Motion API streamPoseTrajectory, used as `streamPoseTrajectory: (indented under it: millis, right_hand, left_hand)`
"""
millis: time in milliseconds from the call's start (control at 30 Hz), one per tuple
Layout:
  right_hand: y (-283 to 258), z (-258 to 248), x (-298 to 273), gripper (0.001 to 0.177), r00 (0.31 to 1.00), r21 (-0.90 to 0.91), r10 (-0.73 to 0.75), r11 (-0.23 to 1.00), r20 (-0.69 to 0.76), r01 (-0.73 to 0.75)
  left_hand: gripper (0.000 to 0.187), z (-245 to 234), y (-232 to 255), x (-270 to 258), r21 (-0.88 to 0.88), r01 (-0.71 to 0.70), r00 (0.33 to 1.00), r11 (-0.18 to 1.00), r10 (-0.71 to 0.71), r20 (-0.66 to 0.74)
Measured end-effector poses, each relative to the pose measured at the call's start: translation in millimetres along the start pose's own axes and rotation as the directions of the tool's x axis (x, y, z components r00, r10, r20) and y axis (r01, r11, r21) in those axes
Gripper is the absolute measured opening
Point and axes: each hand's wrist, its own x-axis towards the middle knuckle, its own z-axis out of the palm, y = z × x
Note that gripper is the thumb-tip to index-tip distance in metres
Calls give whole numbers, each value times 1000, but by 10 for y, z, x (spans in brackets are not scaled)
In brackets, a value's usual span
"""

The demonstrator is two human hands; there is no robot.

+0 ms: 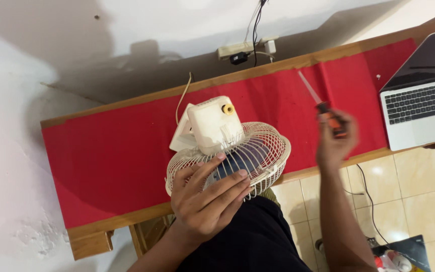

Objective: The person uses a screwdriver to tighten screws on the front grill of a small white table fan. They then attach the grill to the fan base and secure it by hand.

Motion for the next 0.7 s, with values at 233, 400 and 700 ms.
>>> streamPoseTrajectory:
  millis: [233, 400, 700]
  right_hand:
    - [-1376, -315, 271, 38, 983, 738, -167, 673, 81, 54]
    - [-1854, 190, 227, 31, 922, 883, -270, 450, 277, -134]
    - [-2007, 563, 50, 37, 981, 734, 150, 651, 122, -191]
  left_hand:
    - [17, 1, -28, -61, -9, -9, 1000, 1000, 9, 7]
    - [17, 11, -33, -72, -11, -5, 1000, 1000, 5, -3]
    - [18, 2, -56, -80, -13, 5, 1000, 1000, -5, 8]
